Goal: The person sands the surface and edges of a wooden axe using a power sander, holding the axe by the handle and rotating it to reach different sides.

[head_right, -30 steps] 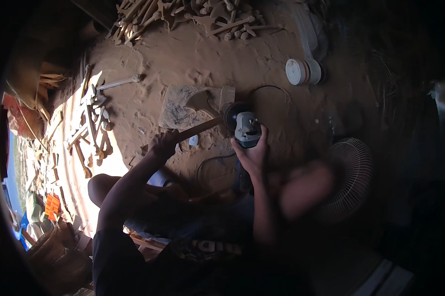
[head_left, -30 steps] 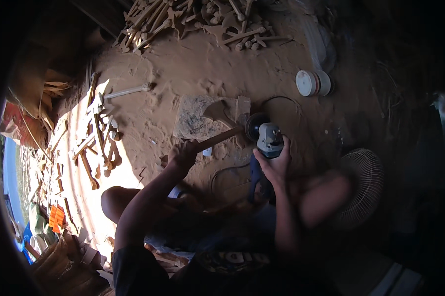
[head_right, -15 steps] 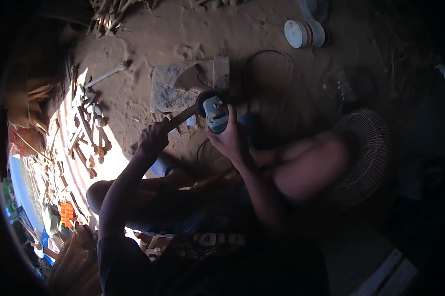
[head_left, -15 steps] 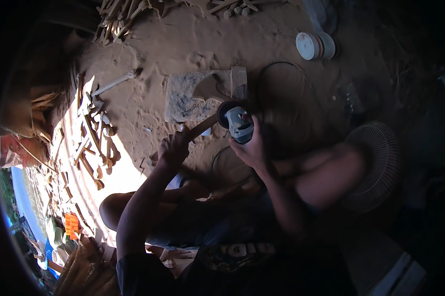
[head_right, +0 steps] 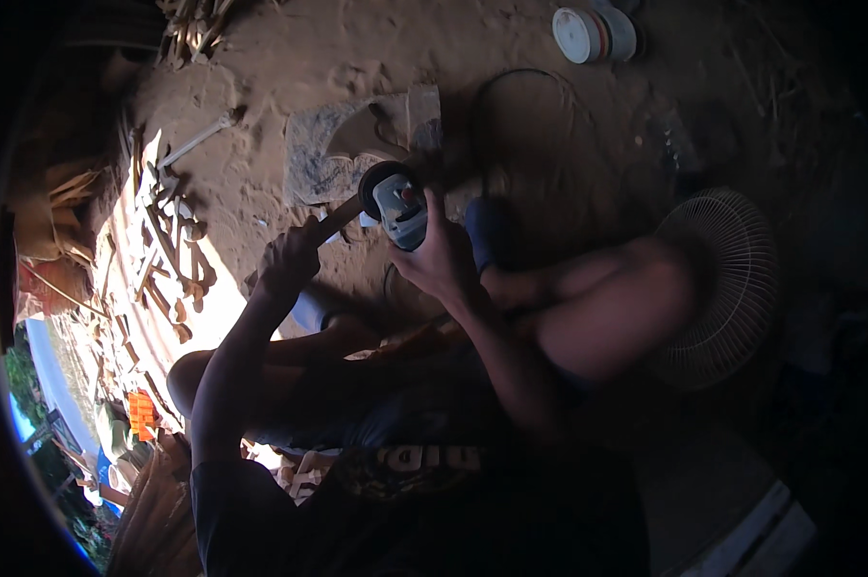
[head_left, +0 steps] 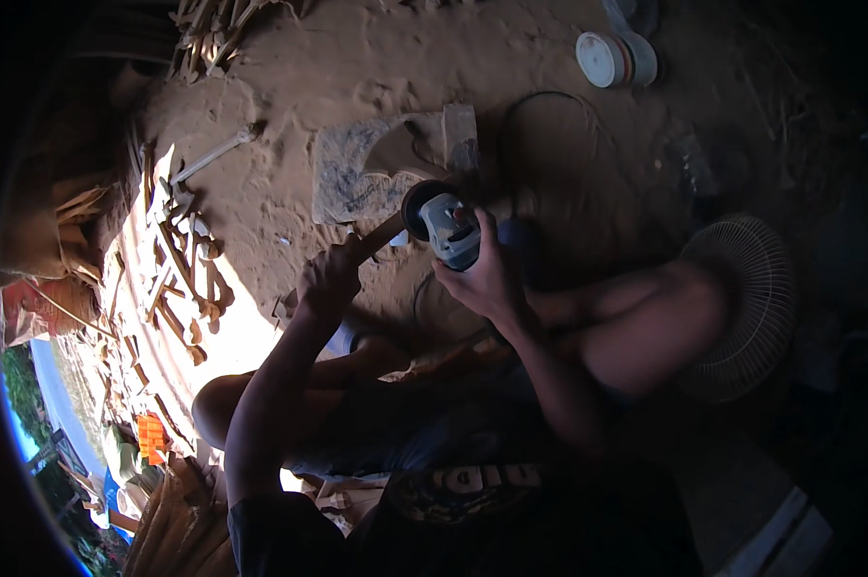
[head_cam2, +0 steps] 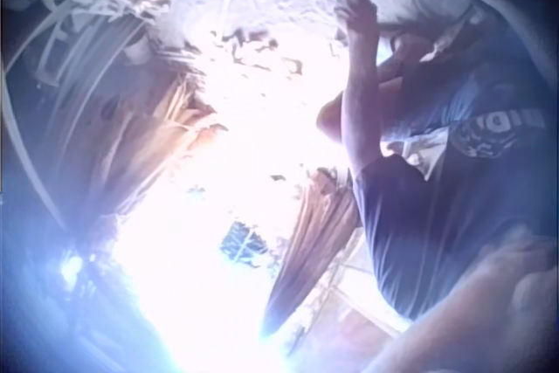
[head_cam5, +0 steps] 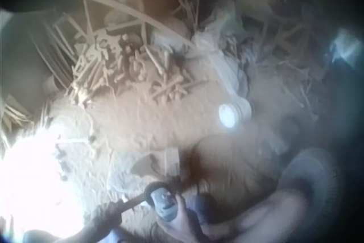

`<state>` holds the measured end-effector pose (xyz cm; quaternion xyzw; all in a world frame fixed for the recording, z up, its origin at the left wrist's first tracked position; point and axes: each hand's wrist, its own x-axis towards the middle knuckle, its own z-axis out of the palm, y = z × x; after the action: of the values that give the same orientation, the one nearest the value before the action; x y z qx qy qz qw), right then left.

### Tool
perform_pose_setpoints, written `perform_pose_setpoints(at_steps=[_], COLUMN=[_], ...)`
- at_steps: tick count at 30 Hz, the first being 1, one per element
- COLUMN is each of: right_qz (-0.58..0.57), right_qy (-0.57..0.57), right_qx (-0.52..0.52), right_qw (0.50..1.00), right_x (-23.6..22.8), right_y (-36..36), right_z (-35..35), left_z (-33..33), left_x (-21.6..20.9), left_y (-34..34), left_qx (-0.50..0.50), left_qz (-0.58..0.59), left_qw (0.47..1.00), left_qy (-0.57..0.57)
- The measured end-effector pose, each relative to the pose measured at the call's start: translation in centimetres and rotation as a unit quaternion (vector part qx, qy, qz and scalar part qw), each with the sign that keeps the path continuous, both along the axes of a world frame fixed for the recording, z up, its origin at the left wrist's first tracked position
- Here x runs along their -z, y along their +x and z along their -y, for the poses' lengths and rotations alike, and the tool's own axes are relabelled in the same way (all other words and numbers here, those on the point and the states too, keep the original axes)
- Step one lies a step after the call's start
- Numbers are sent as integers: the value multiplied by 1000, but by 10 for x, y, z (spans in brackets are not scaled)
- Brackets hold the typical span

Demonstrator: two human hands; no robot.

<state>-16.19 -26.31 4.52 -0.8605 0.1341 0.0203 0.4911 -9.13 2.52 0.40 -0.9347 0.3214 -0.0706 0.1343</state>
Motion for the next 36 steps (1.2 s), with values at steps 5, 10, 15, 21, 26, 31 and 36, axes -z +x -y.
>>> perform_pose_setpoints(at_steps=[5,10,15,21,26,31,36], right_qz=[12,23,85,81,16,-8,-65], right_qy=[3,-23,-70,-97,-114,-112,-107], right_qx=[-6,6,45,72,58,68,61], right_qw=[1000,999,993,989,992,991,990], right_x=[-2,5,20,16,3,2,-5], right_y=[1,2,14,25,38,43,50], right_z=[-4,-8,-3,18,18,25,30], left_z=[2,2,0,15,1,-1,0], left_x=[-1,-4,-7,-17,-8,0,-1], left_y=[2,4,6,5,2,6,7], left_qx=[19,28,45,-47,-4,-31,-42], left_qz=[37,41,34,-104,-23,-75,-104], left_qw=[999,999,996,993,999,996,993], left_qy=[-15,-22,-71,-25,-38,-48,-33])
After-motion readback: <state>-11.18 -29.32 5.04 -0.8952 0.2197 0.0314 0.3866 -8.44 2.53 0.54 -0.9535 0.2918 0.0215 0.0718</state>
